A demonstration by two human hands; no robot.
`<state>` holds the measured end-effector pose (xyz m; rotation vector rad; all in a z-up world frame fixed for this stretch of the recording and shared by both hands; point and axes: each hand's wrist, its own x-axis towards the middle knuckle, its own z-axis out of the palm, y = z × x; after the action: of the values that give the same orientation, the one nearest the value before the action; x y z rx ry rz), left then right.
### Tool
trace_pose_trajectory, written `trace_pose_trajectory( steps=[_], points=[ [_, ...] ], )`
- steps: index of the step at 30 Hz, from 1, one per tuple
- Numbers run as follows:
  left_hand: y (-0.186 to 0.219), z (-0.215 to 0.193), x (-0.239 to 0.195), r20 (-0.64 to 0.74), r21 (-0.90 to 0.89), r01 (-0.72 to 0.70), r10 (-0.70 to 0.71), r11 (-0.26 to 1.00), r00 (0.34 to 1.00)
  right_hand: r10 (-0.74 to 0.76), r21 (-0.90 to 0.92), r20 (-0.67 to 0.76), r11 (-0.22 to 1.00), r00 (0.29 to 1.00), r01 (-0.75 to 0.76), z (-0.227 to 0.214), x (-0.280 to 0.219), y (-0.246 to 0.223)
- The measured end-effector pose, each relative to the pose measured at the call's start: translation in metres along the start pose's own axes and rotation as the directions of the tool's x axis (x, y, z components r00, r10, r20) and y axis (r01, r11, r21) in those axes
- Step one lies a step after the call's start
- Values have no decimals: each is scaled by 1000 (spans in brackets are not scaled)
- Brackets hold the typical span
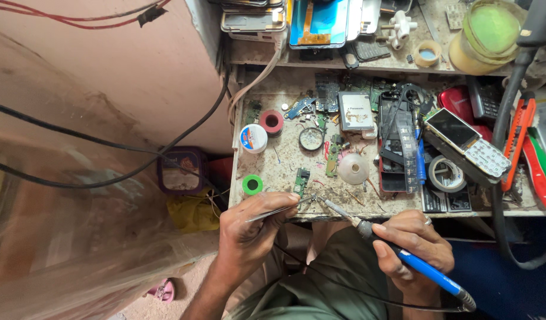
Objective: The person sits on the floor and uses a soldering iron to work on a small green circuit board. They apply flux from a white bottle and use tweezers to manipulate components on the board. The person also uses a utility knife to scrape the board surface.
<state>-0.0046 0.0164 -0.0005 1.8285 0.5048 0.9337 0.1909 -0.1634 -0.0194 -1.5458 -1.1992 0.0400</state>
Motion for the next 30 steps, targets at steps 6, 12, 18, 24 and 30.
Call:
trace_pose_trajectory(
  steps=[6, 12, 18, 24, 30],
  points=[
    [-1, 1, 0, -18, -14, -17, 17, 1000, 1000, -4, 14, -9, 1000, 1000, 4, 0, 0, 0],
    [1, -1, 0, -21, 9, -13, 13, 1000, 1000, 14, -1, -6, 1000, 1000, -14, 0, 1, -4],
    [3, 0, -1, -21, 2, -17, 17, 1000, 1000, 0, 1, 10, 1000, 1000, 0, -1, 2, -5],
    [2, -1, -2, -17, 6, -9, 10, 1000, 1000, 26, -14, 13, 1000, 1000, -26, -2, 2, -6],
    [0, 0, -4, -58, -87, 2, -7, 996, 998, 30, -13, -3, 999, 1000, -30, -3, 0, -5]
  ],
)
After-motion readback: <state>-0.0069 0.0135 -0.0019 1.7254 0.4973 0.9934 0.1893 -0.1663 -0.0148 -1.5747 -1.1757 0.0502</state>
